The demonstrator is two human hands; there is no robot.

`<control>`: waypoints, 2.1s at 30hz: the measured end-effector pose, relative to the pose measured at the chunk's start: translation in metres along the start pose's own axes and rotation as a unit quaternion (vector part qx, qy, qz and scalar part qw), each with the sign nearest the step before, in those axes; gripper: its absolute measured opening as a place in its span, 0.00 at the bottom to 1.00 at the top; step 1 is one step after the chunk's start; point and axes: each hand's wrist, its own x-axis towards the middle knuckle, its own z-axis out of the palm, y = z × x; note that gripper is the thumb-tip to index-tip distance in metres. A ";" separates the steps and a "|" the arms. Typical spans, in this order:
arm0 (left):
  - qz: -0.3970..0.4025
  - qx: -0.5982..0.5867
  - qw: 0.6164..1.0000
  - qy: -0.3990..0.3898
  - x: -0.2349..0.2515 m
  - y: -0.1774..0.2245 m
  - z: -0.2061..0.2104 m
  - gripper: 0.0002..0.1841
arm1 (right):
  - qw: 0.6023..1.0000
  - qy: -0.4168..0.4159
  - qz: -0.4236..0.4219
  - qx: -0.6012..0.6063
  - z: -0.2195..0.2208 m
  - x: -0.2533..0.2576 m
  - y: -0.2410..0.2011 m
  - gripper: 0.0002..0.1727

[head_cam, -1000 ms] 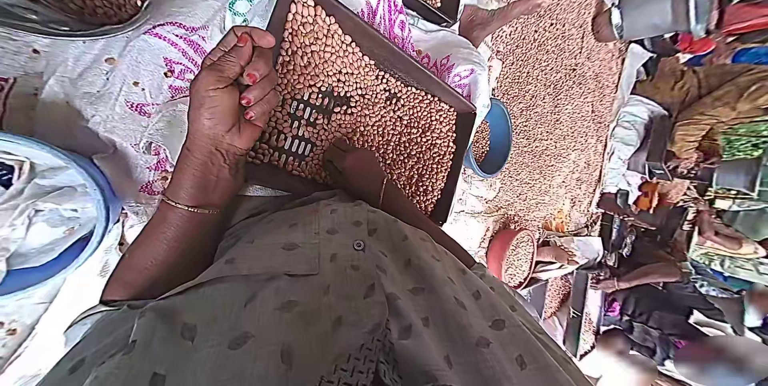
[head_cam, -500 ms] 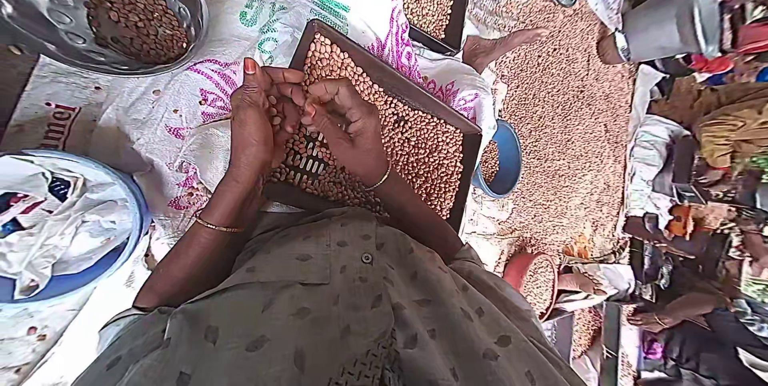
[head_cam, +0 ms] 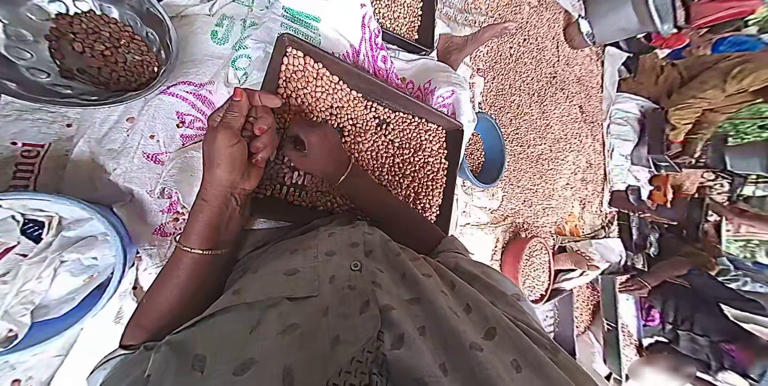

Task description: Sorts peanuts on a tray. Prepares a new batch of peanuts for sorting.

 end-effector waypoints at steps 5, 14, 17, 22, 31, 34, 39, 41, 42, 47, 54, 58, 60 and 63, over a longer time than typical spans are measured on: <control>-0.084 0.145 0.986 0.007 -0.001 0.000 0.006 0.31 | 0.955 0.074 0.035 0.285 -0.065 0.008 -0.012 0.10; -0.108 0.049 0.993 -0.016 0.010 0.000 0.003 0.17 | 0.965 0.064 -0.049 -0.250 -0.036 -0.019 0.087 0.22; -0.116 0.048 0.992 -0.004 0.017 0.003 0.008 0.16 | 0.950 0.098 0.005 -0.297 -0.046 -0.053 0.093 0.13; -0.084 0.391 0.916 -0.038 0.028 -0.002 0.011 0.16 | 0.976 -0.105 0.157 -0.106 -0.094 -0.092 0.050 0.16; -0.087 0.674 0.709 -0.188 0.032 -0.017 0.014 0.13 | 0.997 -0.041 0.023 -0.062 -0.067 -0.002 0.046 0.13; -0.069 0.648 0.734 -0.191 0.033 -0.016 0.010 0.12 | 0.985 -0.022 0.069 -0.154 -0.039 0.012 0.045 0.13; -0.067 0.500 0.860 -0.073 0.033 -0.008 0.008 0.16 | 0.980 0.003 0.110 -0.163 -0.026 0.007 0.040 0.16; -0.078 0.406 0.909 -0.041 0.033 -0.003 0.010 0.17 | 0.981 0.023 0.106 -0.160 -0.023 0.007 0.042 0.16; -0.075 0.358 0.930 -0.034 0.032 -0.003 0.011 0.17 | 0.981 0.026 0.107 -0.162 -0.023 0.008 0.042 0.16; -0.084 0.136 0.987 -0.014 0.025 0.002 0.015 0.17 | 0.981 -0.019 0.099 -0.164 -0.030 0.015 0.042 0.16; -0.135 0.094 0.986 0.004 0.030 0.000 0.009 0.27 | 0.991 0.110 0.010 0.071 -0.055 0.012 0.041 0.08; -0.149 0.103 0.983 0.019 0.037 0.004 0.016 0.33 | 0.975 0.112 -0.092 0.167 -0.061 0.019 -0.004 0.12; -0.113 0.018 0.993 0.007 0.035 0.004 0.011 0.32 | 0.984 0.113 -0.091 0.100 -0.043 0.024 0.002 0.12; -0.041 -0.134 0.990 -0.026 0.020 -0.003 -0.002 0.23 | 0.992 -0.058 -0.088 -0.072 -0.018 0.018 0.024 0.18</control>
